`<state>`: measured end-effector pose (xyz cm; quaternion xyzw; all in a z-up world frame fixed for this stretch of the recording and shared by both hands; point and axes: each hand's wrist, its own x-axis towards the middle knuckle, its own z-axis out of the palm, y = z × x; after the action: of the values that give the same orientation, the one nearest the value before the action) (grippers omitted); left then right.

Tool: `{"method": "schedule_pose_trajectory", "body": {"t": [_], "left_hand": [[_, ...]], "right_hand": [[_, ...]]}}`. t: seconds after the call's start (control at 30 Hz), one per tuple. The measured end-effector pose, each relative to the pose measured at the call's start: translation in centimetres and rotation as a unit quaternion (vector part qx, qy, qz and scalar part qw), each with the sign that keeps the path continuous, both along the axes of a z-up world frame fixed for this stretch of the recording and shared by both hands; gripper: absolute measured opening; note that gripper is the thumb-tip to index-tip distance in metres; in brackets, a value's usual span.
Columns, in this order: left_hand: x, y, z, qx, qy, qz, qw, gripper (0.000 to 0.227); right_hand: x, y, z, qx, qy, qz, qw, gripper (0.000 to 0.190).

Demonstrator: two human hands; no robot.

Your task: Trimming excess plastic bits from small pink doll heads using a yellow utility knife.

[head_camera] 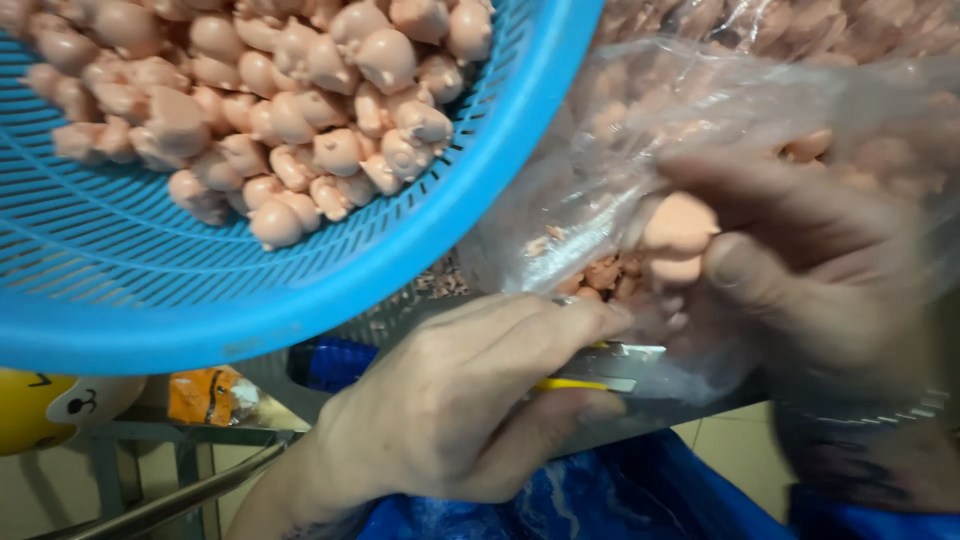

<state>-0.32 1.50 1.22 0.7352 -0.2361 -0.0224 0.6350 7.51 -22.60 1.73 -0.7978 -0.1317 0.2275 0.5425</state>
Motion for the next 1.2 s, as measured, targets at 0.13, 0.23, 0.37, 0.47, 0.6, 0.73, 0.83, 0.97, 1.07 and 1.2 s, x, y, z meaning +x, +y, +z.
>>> {"method": "schedule_pose_trajectory", "body": {"t": [0.13, 0.23, 0.37, 0.47, 0.6, 0.73, 0.83, 0.97, 1.07, 1.2], "left_hand": [[0.0, 0.0, 0.4, 0.005, -0.026, -0.023, 0.999, 0.032], [-0.5, -0.2, 0.8, 0.037, -0.03, -0.009, 0.999, 0.023], [-0.7, 1.0, 1.3, 0.034, -0.019, -0.007, 0.999, 0.024], [-1.0, 1.6, 1.0, 0.057, -0.017, -0.01, 0.998, 0.027], [-0.7, 1.4, 0.0, 0.092, 0.013, -0.059, 0.994, 0.016], [-0.7, 1.2, 0.0, 0.066, 0.03, -0.064, 0.995, 0.014], [-0.9, 1.0, 0.0, 0.051, 0.023, -0.024, 0.998, 0.017], [-1.2, 1.0, 0.0, 0.037, 0.033, 0.005, 0.999, 0.02], [-1.0, 0.6, -0.2, 0.025, 0.026, 0.019, 0.999, 0.023], [-1.2, 0.3, -0.2, 0.018, -0.022, 0.056, 0.998, 0.029]], "right_hand": [[0.8, -0.5, 1.4, -0.043, -0.049, 0.036, 0.997, 0.05], [1.1, -0.9, 1.9, -0.099, -0.106, 0.099, 0.984, 0.043], [2.1, -0.2, 2.4, -0.178, -0.194, 0.198, 0.944, 0.032], [2.5, 0.5, 2.3, -0.225, -0.245, 0.262, 0.906, 0.028], [2.1, -1.9, 0.8, -0.335, -0.315, 0.36, 0.811, 0.055], [0.5, -2.3, 0.2, -0.406, -0.342, 0.337, 0.778, 0.052], [0.4, -2.5, 0.2, -0.381, -0.312, 0.317, 0.811, 0.05], [-0.5, -3.3, 0.2, -0.381, -0.316, 0.301, 0.815, 0.051], [-0.7, -2.7, 0.9, -0.346, -0.314, 0.253, 0.847, 0.047], [-0.6, -3.0, 1.6, -0.266, -0.247, 0.213, 0.907, 0.074]]}}
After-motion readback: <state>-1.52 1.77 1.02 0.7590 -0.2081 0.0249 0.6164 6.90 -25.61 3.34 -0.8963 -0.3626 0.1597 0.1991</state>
